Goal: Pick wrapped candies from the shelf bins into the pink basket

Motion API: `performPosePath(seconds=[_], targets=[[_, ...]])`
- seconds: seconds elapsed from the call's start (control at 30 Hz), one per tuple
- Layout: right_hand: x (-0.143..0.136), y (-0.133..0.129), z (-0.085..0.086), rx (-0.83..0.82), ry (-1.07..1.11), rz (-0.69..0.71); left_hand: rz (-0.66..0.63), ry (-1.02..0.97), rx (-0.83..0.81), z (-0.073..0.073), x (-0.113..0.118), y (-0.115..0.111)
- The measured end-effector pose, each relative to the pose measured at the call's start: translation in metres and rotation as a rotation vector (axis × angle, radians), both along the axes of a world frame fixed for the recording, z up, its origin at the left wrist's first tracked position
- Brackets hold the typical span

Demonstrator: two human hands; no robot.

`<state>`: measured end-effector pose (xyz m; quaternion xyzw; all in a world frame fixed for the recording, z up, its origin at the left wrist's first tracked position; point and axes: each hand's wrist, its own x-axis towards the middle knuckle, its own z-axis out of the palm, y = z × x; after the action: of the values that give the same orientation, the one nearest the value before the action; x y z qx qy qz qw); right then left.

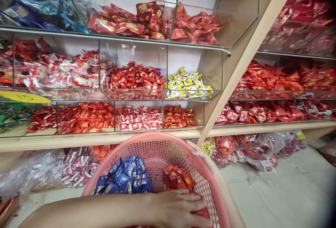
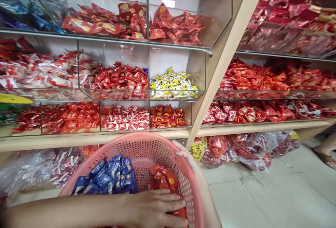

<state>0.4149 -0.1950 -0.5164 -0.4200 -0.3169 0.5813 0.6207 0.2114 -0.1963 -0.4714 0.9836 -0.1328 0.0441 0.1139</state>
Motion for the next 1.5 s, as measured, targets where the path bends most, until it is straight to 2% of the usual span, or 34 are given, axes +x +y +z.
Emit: performPosePath(seconds=[0.07, 0.13, 0.2, 0.23, 0.33, 0.47, 0.53, 0.63, 0.73, 0.83, 0.93, 1.0, 1.03, 1.1, 1.23, 1.33, 1.5], targets=[[0.001, -0.001, -0.001, -0.001, -0.006, -0.013, 0.107, 0.056, -0.168, 0.006, 0.003, 0.003], [0.002, -0.001, -0.003, 0.0, -0.016, -0.031, 0.367, 0.122, -0.316, 0.009, 0.01, 0.007], [0.003, 0.0, -0.005, -0.004, -0.029, -0.04, 0.556, 0.259, -0.411, 0.006, 0.016, 0.01], [0.004, 0.0, -0.006, -0.008, -0.035, -0.041, 0.595, 0.332, -0.441, 0.003, 0.019, 0.009], [0.004, 0.002, -0.008, -0.02, -0.056, -0.041, 0.519, 0.441, -0.49, -0.013, 0.025, 0.003], [0.005, 0.001, -0.009, -0.035, -0.082, -0.048, 0.442, 0.354, -0.446, -0.027, 0.029, -0.011], [0.006, 0.0, -0.01, -0.046, -0.094, -0.049, 0.443, 0.35, -0.442, -0.025, 0.031, -0.016], [0.007, -0.001, -0.011, -0.061, -0.111, -0.047, 0.443, 0.382, -0.456, -0.006, 0.028, -0.012], [0.009, -0.001, -0.011, -0.069, -0.122, -0.033, 0.527, 0.29, -0.389, 0.024, 0.009, 0.015], [0.01, 0.0, -0.01, -0.068, -0.123, -0.007, 0.783, 0.07, -0.214, 0.045, -0.037, 0.058], [0.01, 0.001, -0.009, -0.06, -0.119, 0.018, 1.142, -0.213, -0.147, 0.043, -0.099, 0.097], [0.008, 0.002, -0.009, -0.053, -0.122, 0.027, 1.284, -0.318, -0.252, 0.033, -0.134, 0.111], [0.007, 0.003, -0.009, -0.049, -0.124, 0.029, 1.307, -0.301, -0.369, 0.026, -0.146, 0.115], [0.003, 0.004, -0.008, -0.042, -0.129, 0.029, 1.256, -0.241, -0.608, 0.015, -0.161, 0.118], [-0.004, 0.005, -0.007, -0.034, -0.123, 0.024, 1.172, -0.249, -0.901, 0.006, -0.165, 0.121], [-0.008, 0.005, -0.008, -0.033, -0.111, 0.014, 1.148, -0.247, -1.011, 0.005, -0.167, 0.129], [-0.011, 0.01, -0.014, -0.043, -0.086, 0.007, 1.189, -0.231, -1.033, 0.003, -0.172, 0.137]])
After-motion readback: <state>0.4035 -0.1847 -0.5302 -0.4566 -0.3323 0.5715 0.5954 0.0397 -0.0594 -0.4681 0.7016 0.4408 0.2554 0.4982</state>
